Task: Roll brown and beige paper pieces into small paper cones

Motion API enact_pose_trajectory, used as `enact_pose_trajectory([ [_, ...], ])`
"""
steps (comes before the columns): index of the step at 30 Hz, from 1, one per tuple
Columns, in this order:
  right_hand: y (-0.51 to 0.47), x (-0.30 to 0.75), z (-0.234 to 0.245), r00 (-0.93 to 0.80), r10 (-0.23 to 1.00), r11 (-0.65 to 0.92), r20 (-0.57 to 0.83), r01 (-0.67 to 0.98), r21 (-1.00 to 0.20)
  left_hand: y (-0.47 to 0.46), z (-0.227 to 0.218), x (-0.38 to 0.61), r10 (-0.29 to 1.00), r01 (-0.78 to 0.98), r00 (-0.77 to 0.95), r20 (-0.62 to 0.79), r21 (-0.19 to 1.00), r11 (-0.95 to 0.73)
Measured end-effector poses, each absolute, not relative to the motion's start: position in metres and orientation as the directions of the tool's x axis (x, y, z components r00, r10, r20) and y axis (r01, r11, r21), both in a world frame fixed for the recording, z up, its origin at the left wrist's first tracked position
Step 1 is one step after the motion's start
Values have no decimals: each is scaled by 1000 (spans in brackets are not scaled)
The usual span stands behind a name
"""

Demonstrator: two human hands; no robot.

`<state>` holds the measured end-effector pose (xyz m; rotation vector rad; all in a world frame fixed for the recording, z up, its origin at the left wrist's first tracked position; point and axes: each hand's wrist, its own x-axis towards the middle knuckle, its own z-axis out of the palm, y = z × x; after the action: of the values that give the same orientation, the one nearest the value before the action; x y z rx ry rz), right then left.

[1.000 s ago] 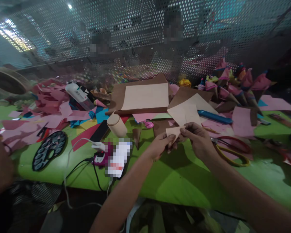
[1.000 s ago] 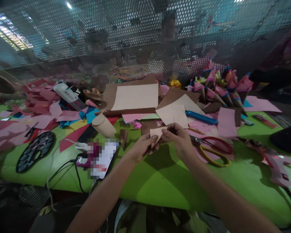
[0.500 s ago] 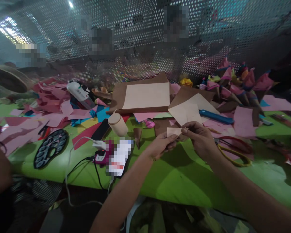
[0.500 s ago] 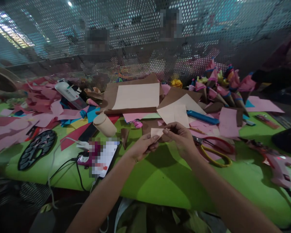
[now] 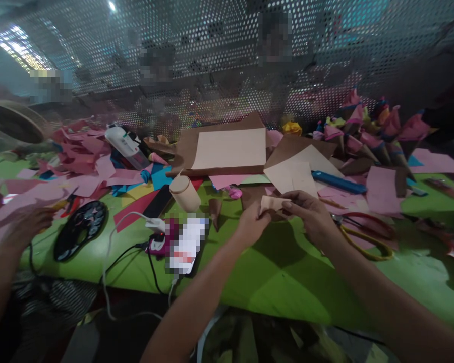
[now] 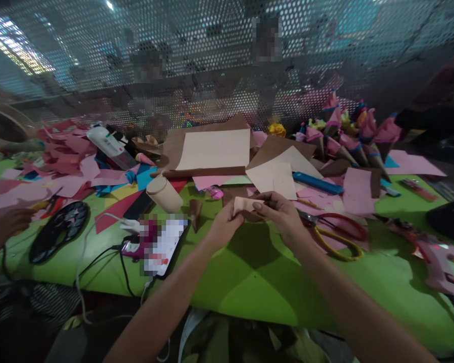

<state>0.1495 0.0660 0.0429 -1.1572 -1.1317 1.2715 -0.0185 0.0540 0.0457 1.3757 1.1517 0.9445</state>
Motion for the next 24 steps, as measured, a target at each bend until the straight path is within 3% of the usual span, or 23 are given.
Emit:
enact_pose_trajectory([
  [11,72,160,39,54,999,2,-2,-71,-997,62,45,-32,954,227,283,-99,973,34],
  [18,73,162,38,110,994,17,6,-103,-995,67,37,-34,938,53,325,-120,993,109],
  [24,75,166,40,203,979,39,2,-180,-983,65,46,-39,955,30,267,-130,991,127],
])
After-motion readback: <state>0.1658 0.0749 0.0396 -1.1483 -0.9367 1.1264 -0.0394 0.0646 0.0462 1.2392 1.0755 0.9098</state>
